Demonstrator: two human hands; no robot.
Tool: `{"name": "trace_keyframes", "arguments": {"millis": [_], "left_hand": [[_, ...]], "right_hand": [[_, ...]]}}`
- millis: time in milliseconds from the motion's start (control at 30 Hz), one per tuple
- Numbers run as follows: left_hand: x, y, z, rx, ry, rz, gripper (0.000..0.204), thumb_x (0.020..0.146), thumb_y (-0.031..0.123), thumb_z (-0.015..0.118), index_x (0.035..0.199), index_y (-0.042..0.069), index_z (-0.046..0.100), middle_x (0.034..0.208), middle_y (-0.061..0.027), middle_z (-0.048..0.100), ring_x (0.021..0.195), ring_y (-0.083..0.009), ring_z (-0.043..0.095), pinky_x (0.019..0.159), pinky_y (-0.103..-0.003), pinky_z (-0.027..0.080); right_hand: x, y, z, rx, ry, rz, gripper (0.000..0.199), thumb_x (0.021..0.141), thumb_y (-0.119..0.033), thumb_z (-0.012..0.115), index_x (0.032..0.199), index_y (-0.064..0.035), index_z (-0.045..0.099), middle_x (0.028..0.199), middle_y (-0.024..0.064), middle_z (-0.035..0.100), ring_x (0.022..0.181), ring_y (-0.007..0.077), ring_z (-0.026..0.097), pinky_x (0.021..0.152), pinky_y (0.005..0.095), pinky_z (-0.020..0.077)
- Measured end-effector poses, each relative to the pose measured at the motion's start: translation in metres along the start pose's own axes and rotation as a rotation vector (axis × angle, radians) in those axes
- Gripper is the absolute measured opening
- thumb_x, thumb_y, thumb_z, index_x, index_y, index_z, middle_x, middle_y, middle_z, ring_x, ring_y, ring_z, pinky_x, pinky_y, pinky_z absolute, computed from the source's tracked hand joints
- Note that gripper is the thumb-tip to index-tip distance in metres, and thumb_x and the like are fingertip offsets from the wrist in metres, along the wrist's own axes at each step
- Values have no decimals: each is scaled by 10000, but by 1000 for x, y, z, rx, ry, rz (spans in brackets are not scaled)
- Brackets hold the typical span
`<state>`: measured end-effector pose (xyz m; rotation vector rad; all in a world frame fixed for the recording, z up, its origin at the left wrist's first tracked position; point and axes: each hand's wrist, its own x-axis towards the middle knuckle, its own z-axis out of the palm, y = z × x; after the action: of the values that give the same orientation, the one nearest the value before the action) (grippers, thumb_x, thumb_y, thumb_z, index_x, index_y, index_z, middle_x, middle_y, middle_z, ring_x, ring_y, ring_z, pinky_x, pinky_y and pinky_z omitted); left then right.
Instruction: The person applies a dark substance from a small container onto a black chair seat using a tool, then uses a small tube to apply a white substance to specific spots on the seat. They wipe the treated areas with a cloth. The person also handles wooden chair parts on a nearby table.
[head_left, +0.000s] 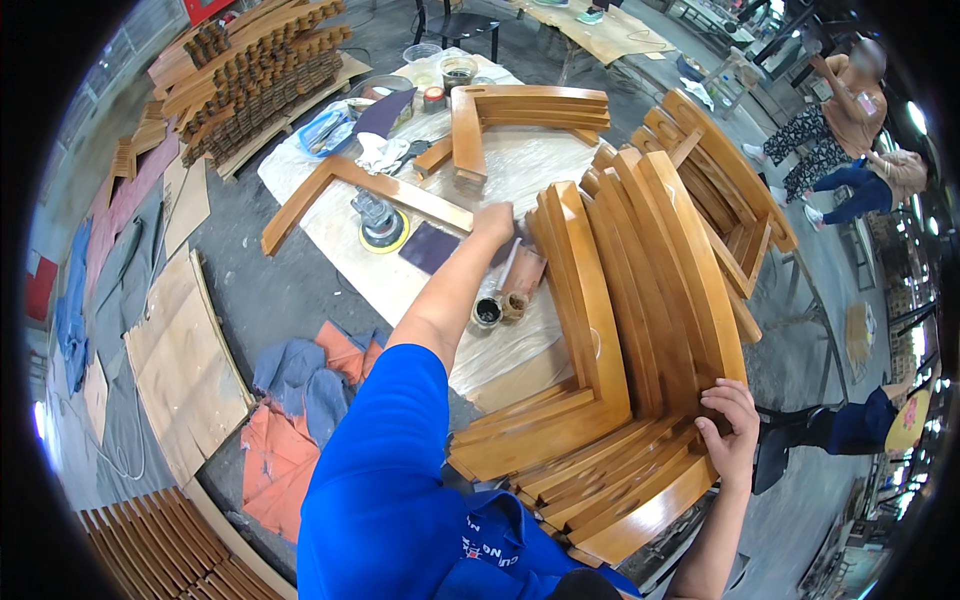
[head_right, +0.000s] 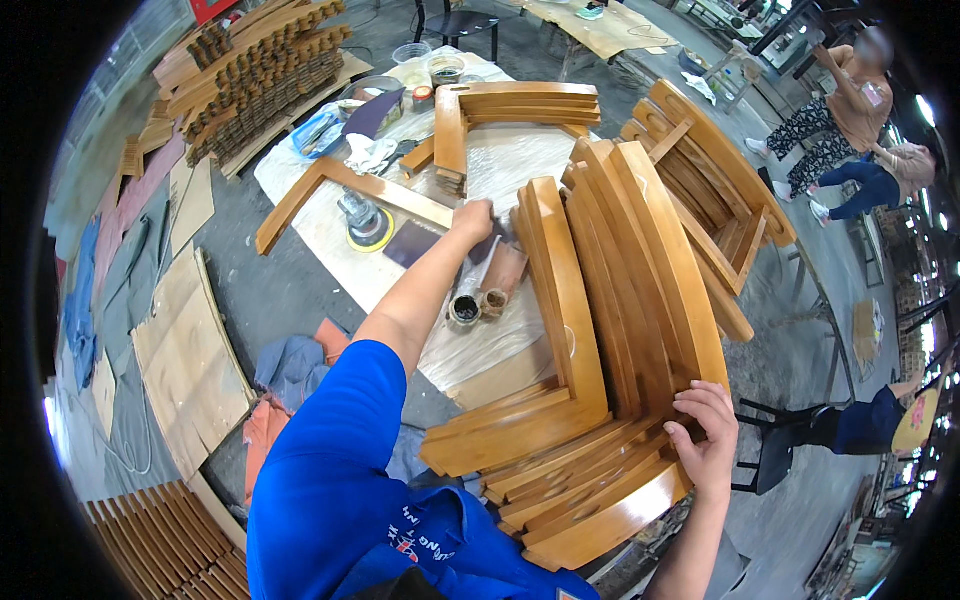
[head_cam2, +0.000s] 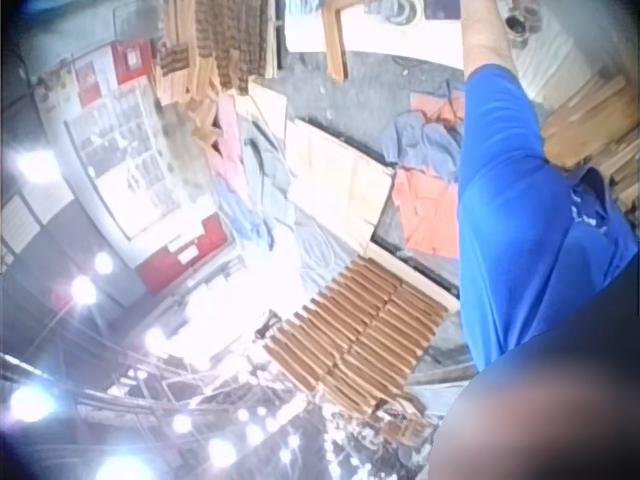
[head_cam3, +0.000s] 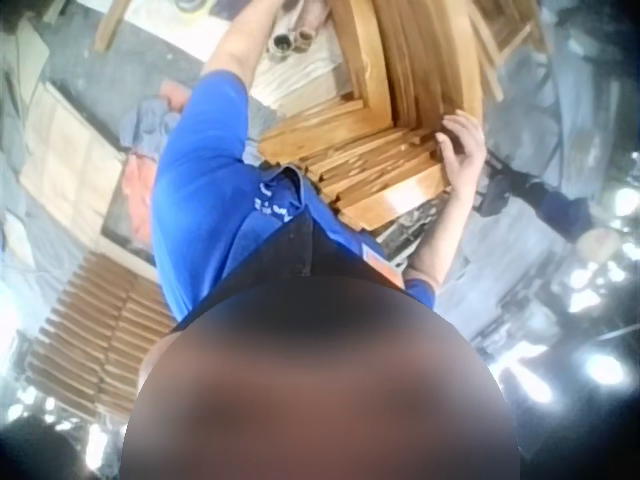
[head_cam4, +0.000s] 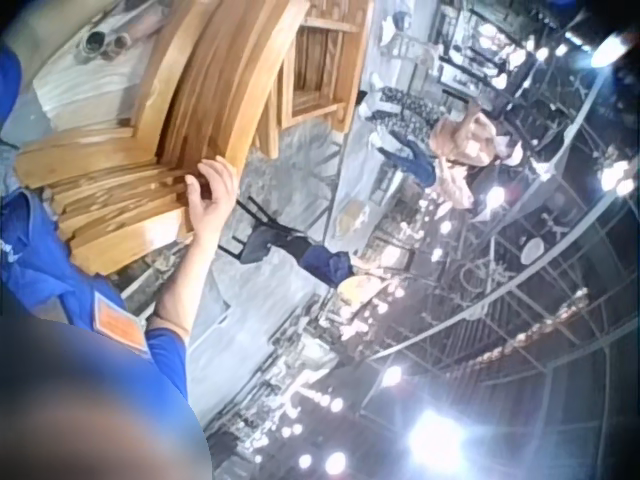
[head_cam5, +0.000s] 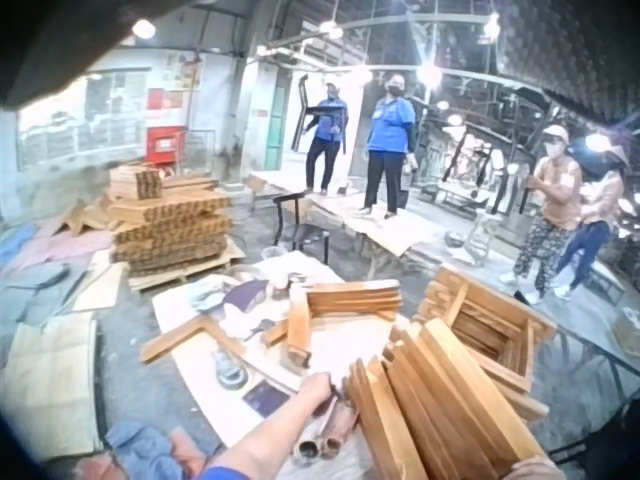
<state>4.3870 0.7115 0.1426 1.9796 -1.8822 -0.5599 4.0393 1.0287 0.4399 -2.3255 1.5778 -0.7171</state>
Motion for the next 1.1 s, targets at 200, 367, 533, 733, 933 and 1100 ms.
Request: {"name": "trace_keyframes", "arguments": {"millis": [200, 367, 533, 733, 933, 1100], "left_hand": [[6, -1, -69, -606, 397, 221, 176, 769, 153, 713, 868, 61, 600, 796, -136, 643, 762, -286, 623, 720, -367, 497], [-46, -51, -109, -851, 552, 131, 250, 829, 179, 729, 1000, 56, 594, 875, -38, 638, 799, -144, 592, 727, -294, 491], [-178, -130, -118, -1050, 456, -149, 262, 840, 114, 713, 1058, 6, 617, 976, -81, 659, 861, -156, 621, 773, -280, 498], [-363, -168, -89, -1146, 229, -520, 217, 872, 82, 677, 1078, 20, 649, 942, -50, 673, 834, -119, 628, 748, -267, 508], [-458, -160, -77, -992, 142, -553, 236, 864, 97, 690, 1074, 8, 626, 929, -43, 665, 831, -123, 625, 735, -278, 509], [-461, -194, -97, -768, 139, -506, 228, 820, 132, 717, 1012, 22, 660, 895, -73, 687, 816, -158, 647, 736, -306, 511]], "right_hand": [[0, -1, 2, -2, 11, -20, 256, 636, -56, 752, 867, -9, 653, 939, 111, 667, 1030, 334, 592, 949, 442, 441], [0, 1, 2, -1, 27, -75, 216, 670, -31, 718, 872, -3, 649, 949, 122, 663, 1053, 342, 592, 957, 436, 442], [-5, 4, 2, -9, 20, -72, 208, 689, -20, 708, 889, -2, 657, 957, 128, 663, 1076, 337, 588, 962, 424, 438], [-9, 4, 1, 34, 32, -112, 181, 733, -12, 697, 908, 7, 654, 966, 125, 664, 1101, 324, 578, 968, 411, 431], [-13, 10, 2, 36, 23, -149, 179, 743, -12, 695, 917, 11, 655, 997, 128, 659, 1105, 322, 575, 982, 413, 423], [-2, -20, -14, 46, -146, -23, 206, 742, -17, 703, 939, 16, 655, 1009, 141, 659, 1023, 318, 608, 917, 386, 462]]}}
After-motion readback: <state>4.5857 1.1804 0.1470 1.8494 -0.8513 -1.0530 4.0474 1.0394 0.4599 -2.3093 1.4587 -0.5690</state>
